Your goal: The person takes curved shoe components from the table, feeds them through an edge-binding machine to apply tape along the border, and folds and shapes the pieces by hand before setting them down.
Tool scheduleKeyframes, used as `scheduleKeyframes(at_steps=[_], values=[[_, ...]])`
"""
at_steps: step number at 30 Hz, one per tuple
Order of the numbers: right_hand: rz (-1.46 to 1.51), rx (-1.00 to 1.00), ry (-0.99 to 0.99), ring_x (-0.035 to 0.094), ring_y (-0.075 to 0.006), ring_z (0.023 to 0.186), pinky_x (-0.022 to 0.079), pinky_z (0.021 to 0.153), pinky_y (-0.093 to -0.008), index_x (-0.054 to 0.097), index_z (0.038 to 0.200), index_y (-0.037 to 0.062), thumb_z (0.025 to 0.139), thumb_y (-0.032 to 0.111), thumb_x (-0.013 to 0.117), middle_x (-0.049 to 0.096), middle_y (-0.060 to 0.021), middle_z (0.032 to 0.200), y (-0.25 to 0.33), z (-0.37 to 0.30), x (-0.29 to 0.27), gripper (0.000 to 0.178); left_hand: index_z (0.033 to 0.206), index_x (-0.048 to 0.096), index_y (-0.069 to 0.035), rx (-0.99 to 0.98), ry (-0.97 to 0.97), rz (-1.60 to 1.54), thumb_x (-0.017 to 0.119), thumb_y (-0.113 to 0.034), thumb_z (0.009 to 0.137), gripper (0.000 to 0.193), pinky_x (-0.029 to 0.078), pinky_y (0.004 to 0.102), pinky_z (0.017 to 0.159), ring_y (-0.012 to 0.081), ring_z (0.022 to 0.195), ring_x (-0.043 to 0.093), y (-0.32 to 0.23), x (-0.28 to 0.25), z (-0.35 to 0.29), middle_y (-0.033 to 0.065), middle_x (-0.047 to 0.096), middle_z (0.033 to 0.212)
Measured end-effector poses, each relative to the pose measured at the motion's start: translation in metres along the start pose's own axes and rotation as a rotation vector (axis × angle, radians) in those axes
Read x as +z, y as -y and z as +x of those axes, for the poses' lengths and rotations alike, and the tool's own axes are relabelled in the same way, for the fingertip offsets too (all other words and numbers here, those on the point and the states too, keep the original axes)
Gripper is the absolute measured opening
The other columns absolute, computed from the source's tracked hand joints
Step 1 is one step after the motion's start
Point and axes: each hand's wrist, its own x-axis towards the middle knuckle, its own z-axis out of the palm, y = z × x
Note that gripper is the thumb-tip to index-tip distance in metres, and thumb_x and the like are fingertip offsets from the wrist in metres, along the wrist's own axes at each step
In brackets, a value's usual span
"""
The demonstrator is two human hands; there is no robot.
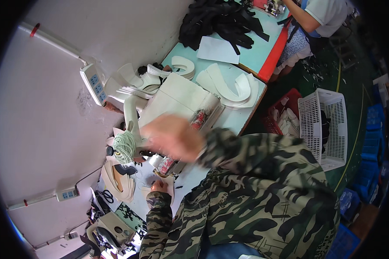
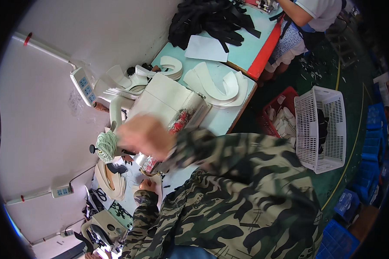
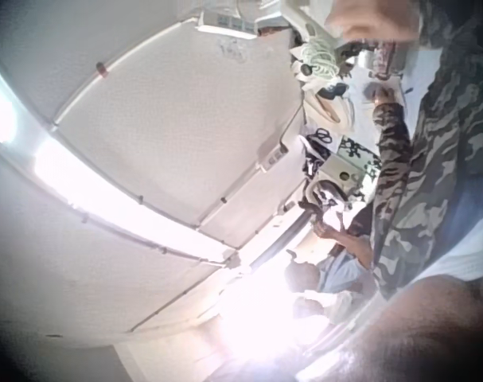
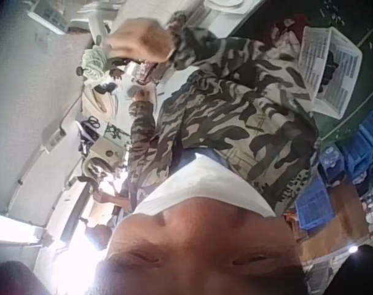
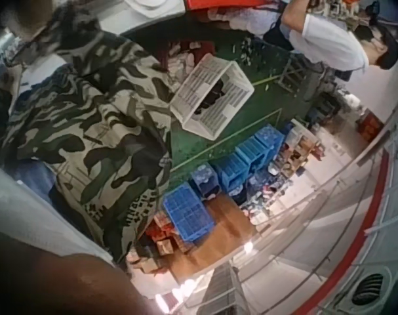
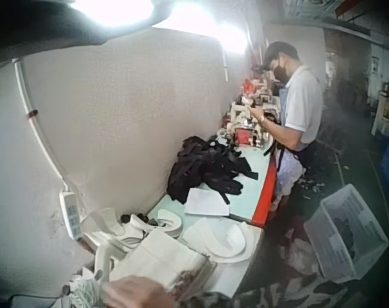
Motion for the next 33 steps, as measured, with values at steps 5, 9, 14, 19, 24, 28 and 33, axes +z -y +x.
scheduleKeyframes(at_steps=[5,9,14,19,24,28,33], values=[[-0.080,-0.052,0.070,0.056,-0.0196,0.070,0.043,0.065,-0.0354,0.052,0.081,0.0071,0.064,0.024,0.071,0.054,-0.0028,0.071,0.049,0.041,0.045,0.030,0.070,0.054,-0.003,-0.018,-0.107,0.063,0.064,-0.023,0.069,0.022,0.046,0.0380,0.056,0.0282,0.062,0.059,0.010,-0.016,0.014,0.0141,0.057,0.061],[-0.154,-0.045,0.230,0.058,-0.0212,0.065,0.044,0.060,-0.0360,0.055,0.079,0.0074,0.067,0.027,0.069,0.055,-0.0047,0.065,0.033,0.046,0.056,0.027,0.086,0.058,-0.004,0.032,0.217,-0.797,0.058,-0.012,0.078,0.011,0.048,0.0296,0.053,0.0172,0.060,0.058,0.072,-0.051,0.029,0.0066,0.060,0.073],[0.079,-0.037,0.422,0.060,-0.0261,0.061,0.046,0.055,-0.0394,0.056,0.063,0.0078,0.073,0.021,0.062,0.057,-0.0108,0.058,0.009,0.052,0.089,0.018,0.100,0.052,-0.002,-0.148,0.611,-1.166,0.054,-0.012,0.083,0.019,0.047,0.0248,0.053,0.0114,0.063,0.058,-0.014,-0.136,-0.001,0.0045,0.058,0.076],[0.141,-0.020,0.219,0.061,-0.0232,0.062,0.046,0.055,-0.0324,0.061,0.095,0.0048,0.075,0.023,0.066,0.062,-0.0116,0.071,0.001,0.038,0.044,0.028,0.096,0.053,-0.003,0.147,0.716,-1.242,0.054,-0.009,0.085,0.013,0.041,0.0182,0.054,0.0055,0.061,0.053,-0.076,-0.142,0.016,0.0018,0.058,0.075],[0.628,1.052,0.975,0.061,-0.0118,0.070,0.048,0.060,-0.0234,0.057,0.101,-0.0046,0.079,0.015,0.062,0.064,-0.0108,0.077,-0.010,-0.077,0.016,0.030,0.095,0.055,-0.003,0.527,0.705,-1.050,0.052,-0.012,0.087,0.012,0.040,0.0177,0.054,0.0034,0.061,0.051,-0.131,-0.127,0.025,0.0000,0.057,0.076],[0.512,1.027,0.572,0.061,-0.0110,0.065,0.048,0.057,-0.0233,0.060,0.095,-0.0044,0.079,0.014,0.060,0.065,-0.0086,0.077,-0.021,-0.102,0.025,0.024,0.091,0.055,-0.002,0.269,0.881,-1.044,0.050,-0.016,0.088,0.015,0.039,0.0169,0.055,0.0016,0.063,0.049,-0.111,-0.126,0.038,-0.0046,0.052,0.073],[0.065,0.764,0.423,0.057,-0.0360,0.062,0.045,0.054,-0.0370,0.060,0.082,0.0002,0.077,0.014,0.057,0.057,-0.0198,0.066,-0.020,-0.110,0.029,0.015,0.087,0.059,-0.005,0.046,0.839,-0.680,0.052,-0.024,0.086,0.020,0.037,0.0220,0.041,0.0062,0.046,0.047,-0.111,-0.133,0.064,-0.0006,0.053,0.060]])
